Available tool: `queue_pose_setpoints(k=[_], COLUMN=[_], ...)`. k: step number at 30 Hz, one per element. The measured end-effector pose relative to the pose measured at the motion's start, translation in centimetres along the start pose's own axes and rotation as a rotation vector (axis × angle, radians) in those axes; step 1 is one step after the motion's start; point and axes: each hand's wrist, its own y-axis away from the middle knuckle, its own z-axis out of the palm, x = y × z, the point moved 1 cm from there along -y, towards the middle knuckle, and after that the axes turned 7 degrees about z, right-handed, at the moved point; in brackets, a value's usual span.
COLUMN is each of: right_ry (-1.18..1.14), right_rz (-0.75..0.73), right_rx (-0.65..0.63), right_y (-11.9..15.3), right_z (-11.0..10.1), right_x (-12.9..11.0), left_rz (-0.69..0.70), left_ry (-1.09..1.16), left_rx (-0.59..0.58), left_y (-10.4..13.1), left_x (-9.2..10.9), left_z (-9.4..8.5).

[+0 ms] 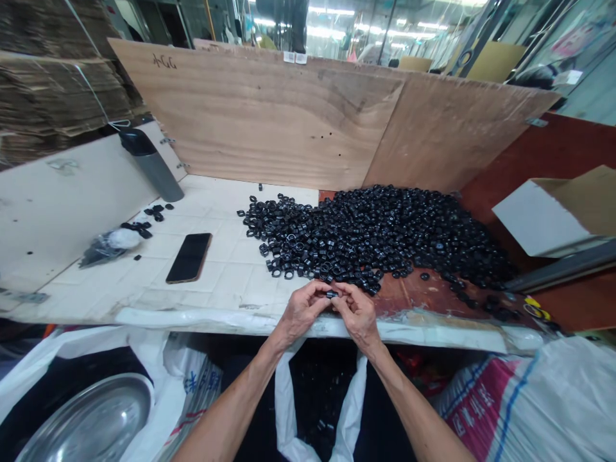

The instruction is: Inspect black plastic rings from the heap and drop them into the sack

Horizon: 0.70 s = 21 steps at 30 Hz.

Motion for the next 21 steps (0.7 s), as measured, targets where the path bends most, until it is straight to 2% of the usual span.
queue_pose_setpoints(k=[7,13,18,21], right_ry=[0.029,0.082,0.272,0.255], right_rz=[-0.046,-0.112,-0.171,-0.168], right_rx=[0.05,0.006,0.093,0.135], right_y=[-0.02,0.26,0.17,0.31], right_z=[0.08,-0.04,0.11,0.11], right_x=[0.22,-0.1,-0.36,-0.4], left_rz=[0.022,0.002,0.012,0.01], left_ry=[-0.042,0.003,-0.07,-0.048], left_rx=[-0.001,0.01,0.019,0.014], left_y=[0.06,0.08,0.05,0.05], left_x=[-0.18,0.02,-0.19,-0.18], left_z=[-0.16,-0.11,-0.22,-0.22])
